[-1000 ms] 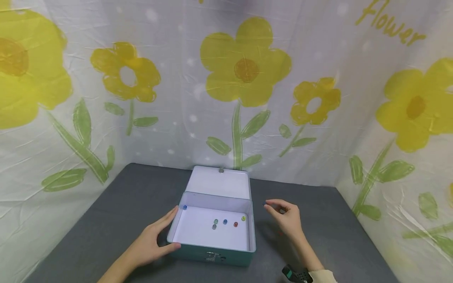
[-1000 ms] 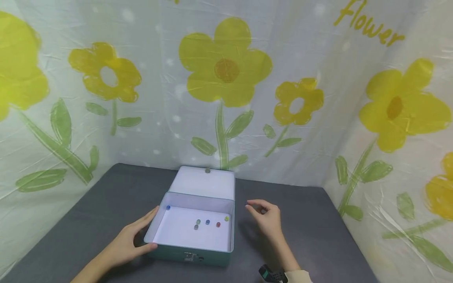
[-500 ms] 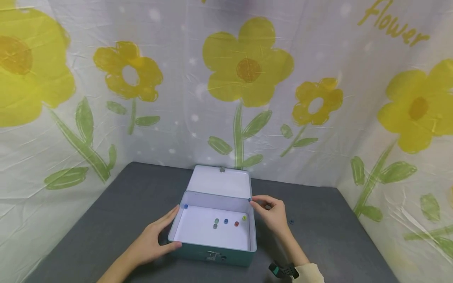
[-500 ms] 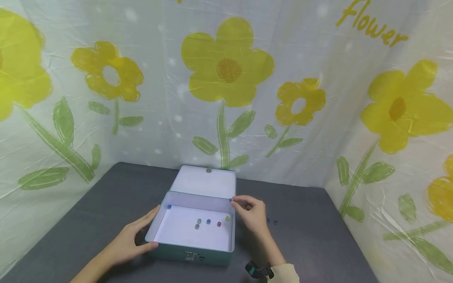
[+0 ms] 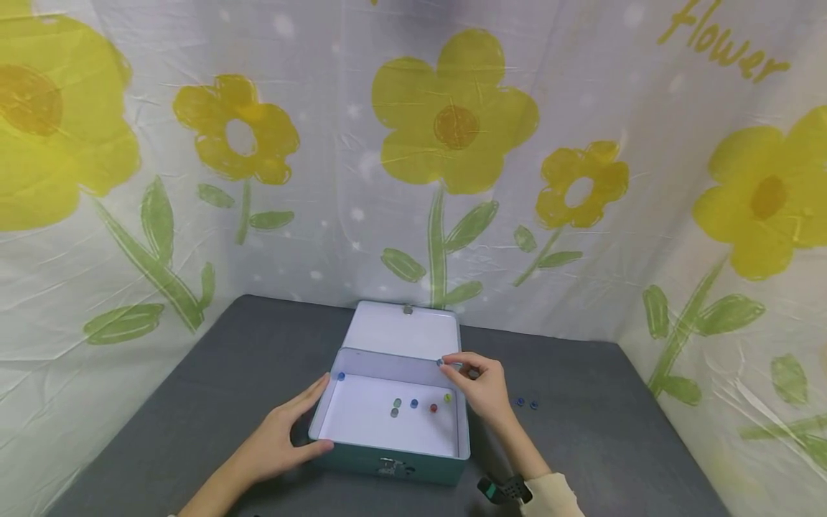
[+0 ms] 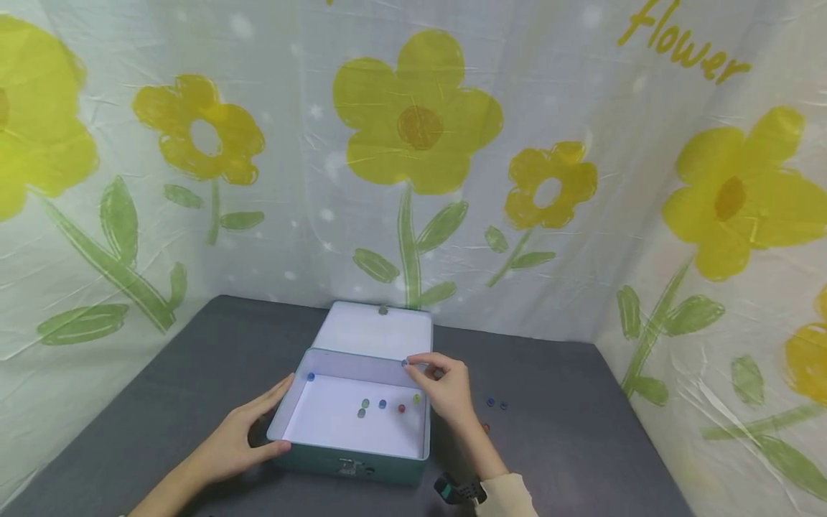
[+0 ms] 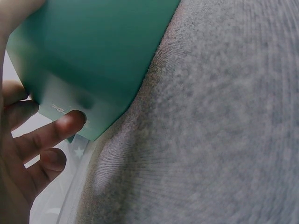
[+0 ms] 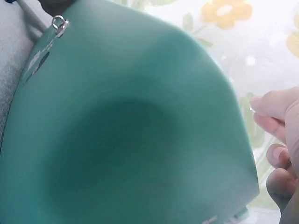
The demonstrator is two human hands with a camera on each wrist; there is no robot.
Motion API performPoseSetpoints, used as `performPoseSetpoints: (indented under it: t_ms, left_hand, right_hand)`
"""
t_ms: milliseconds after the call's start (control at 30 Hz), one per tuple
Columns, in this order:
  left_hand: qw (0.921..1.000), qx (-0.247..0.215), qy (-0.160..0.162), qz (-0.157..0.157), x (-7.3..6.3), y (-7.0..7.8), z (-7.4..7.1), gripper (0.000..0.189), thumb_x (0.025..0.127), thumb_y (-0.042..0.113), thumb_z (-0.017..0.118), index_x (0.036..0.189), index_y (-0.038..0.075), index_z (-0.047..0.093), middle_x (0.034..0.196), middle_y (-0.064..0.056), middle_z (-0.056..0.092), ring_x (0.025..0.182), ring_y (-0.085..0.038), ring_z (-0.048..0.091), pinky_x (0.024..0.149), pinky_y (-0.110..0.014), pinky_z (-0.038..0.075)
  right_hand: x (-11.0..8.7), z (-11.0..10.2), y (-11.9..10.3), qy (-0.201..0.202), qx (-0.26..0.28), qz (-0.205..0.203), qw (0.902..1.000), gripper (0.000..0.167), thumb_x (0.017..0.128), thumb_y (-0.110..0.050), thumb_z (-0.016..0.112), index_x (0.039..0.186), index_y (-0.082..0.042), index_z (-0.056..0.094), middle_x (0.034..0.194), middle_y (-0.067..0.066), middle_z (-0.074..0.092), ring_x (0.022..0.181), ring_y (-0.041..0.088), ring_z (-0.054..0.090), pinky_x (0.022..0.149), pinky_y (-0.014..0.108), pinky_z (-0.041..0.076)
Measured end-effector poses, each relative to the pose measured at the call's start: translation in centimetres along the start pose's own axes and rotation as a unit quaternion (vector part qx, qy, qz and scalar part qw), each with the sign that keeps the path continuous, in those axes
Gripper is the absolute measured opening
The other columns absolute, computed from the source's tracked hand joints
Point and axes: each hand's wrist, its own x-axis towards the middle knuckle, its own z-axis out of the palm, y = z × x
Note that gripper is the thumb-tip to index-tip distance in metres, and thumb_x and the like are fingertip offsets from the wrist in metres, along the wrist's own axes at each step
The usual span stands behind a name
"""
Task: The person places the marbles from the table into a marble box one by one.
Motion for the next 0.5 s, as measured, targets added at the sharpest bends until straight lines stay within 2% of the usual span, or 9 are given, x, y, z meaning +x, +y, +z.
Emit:
performPoseSetpoints:
  t_ms: [233, 500]
  left_hand:
    - [1.0, -0.003, 0.0, 0.001, -0.1, 0.0, 0.0, 0.099, 0.086, 0.048, 0.087, 0.165, 0.012, 0.04, 0.168, -0.01, 0.042, 0.146, -0.04, 0.048, 0.107, -0.067, 0.047]
    - [1.0, 0.0, 0.003, 0.005, 0.0, -0.3, 0.1, 0.099, 0.085, 0.049, 0.088, 0.164, 0.012, 0.04, 0.167, -0.01, 0.043, 0.146, -0.039, 0.049, 0.107, -0.066, 0.048]
  right_hand:
    - [0.3, 0.9, -0.4, -0.014, 0.005, -0.009, 0.9998, 0.011, 0.09, -0.003, 0.083, 0.101, -0.004, 0.084, 0.082, 0.015, 0.074, 0.054, 0.005, 0.036, 0.049, 0.018, 0.029]
    - [0.6, 1.8, -1.1, -0.032, 0.017, -0.002, 0.9994, 0.012, 0.091, -0.005, 0.083, 0.102, -0.003, 0.083, 0.077, 0.016, 0.069, 0.052, 0.003, 0.032, 0.048, 0.019, 0.026]
